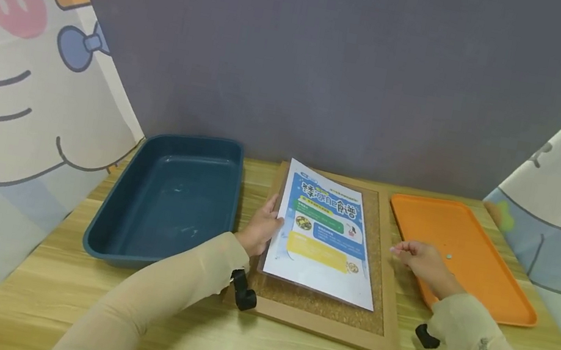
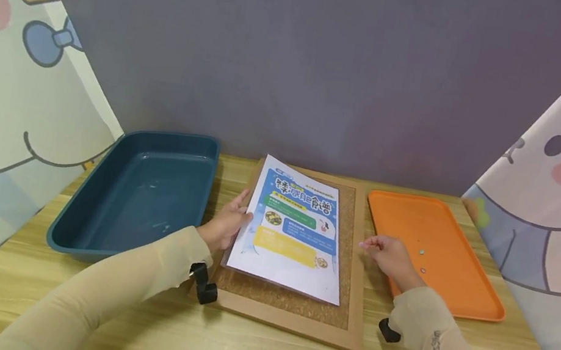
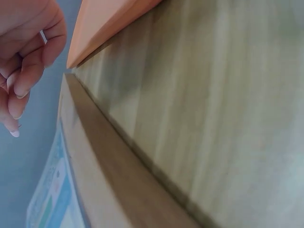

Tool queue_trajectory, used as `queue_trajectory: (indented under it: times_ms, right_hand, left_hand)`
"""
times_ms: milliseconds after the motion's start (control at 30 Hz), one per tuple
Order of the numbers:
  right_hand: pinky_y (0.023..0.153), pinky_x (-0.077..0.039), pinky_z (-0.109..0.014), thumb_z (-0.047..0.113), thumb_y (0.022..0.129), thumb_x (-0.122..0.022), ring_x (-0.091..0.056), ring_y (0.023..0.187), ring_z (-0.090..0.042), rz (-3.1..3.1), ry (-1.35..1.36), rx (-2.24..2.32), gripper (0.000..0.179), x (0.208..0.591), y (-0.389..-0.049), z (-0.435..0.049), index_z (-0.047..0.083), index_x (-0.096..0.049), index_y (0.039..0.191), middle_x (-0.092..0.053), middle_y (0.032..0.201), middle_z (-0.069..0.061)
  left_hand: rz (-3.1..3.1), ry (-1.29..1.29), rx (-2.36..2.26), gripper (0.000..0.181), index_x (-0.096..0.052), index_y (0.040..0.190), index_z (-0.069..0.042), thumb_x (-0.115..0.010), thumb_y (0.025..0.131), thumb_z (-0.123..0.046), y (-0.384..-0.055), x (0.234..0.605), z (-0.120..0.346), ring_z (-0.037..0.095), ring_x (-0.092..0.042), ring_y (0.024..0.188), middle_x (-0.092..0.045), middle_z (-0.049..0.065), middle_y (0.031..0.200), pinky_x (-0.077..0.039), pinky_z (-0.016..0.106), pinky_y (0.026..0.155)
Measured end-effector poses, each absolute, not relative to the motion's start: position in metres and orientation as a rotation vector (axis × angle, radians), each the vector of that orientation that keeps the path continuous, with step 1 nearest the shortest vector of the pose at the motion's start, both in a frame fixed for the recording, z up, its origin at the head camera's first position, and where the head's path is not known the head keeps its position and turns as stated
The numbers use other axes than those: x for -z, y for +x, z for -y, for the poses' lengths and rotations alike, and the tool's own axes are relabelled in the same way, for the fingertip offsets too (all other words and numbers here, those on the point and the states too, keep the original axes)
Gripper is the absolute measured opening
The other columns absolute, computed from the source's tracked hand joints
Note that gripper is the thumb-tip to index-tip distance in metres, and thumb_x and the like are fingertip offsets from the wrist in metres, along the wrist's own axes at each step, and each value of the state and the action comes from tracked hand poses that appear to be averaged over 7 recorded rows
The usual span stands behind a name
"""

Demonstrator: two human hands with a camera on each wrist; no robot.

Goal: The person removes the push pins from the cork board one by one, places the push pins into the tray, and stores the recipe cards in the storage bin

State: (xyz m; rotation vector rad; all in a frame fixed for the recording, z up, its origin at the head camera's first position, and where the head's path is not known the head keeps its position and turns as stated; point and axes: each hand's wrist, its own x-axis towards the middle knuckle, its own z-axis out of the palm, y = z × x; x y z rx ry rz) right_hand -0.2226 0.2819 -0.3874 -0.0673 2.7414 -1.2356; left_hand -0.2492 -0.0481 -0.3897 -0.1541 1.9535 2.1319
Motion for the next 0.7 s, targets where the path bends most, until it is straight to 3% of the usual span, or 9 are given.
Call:
queue_trajectory:
  times_ms: [400,700]
  right_hand:
    - [0.06,-0.039,-0.028,0.03,0.099,-0.054,-0.044,0.066,-0.016,-2.723,-0.078,1.242,0.038,0.391,-0.219,-0.288,-0.007,-0.059,0.105,-0.049,0.07,-0.002]
    - [0.059,-0.041,-0.026,0.02,0.1,-0.053,-0.046,0.065,-0.013,-2.749,-0.138,1.297,0.032,0.392,-0.216,-0.297,-0.011,-0.059,0.103,-0.056,0.077,-0.006]
  left_hand:
    - [-1.904,-0.064,-2.197,0.068,-0.016,0.155,-0.023,-0.039,0.099,0.007,-0.248,0.373,0.055,0.036,-0.054,0.118,-0.046,0.019,0.141,-0.044,0.045,0.098]
    - [-1.834,-0.002,-2.224,0.068,-0.01,0.155,-0.025,-0.037,0.1,0.006,-0.248,0.361,0.062,0.037,-0.053,0.12,-0.045,0.021,0.142,-0.044,0.047,0.098]
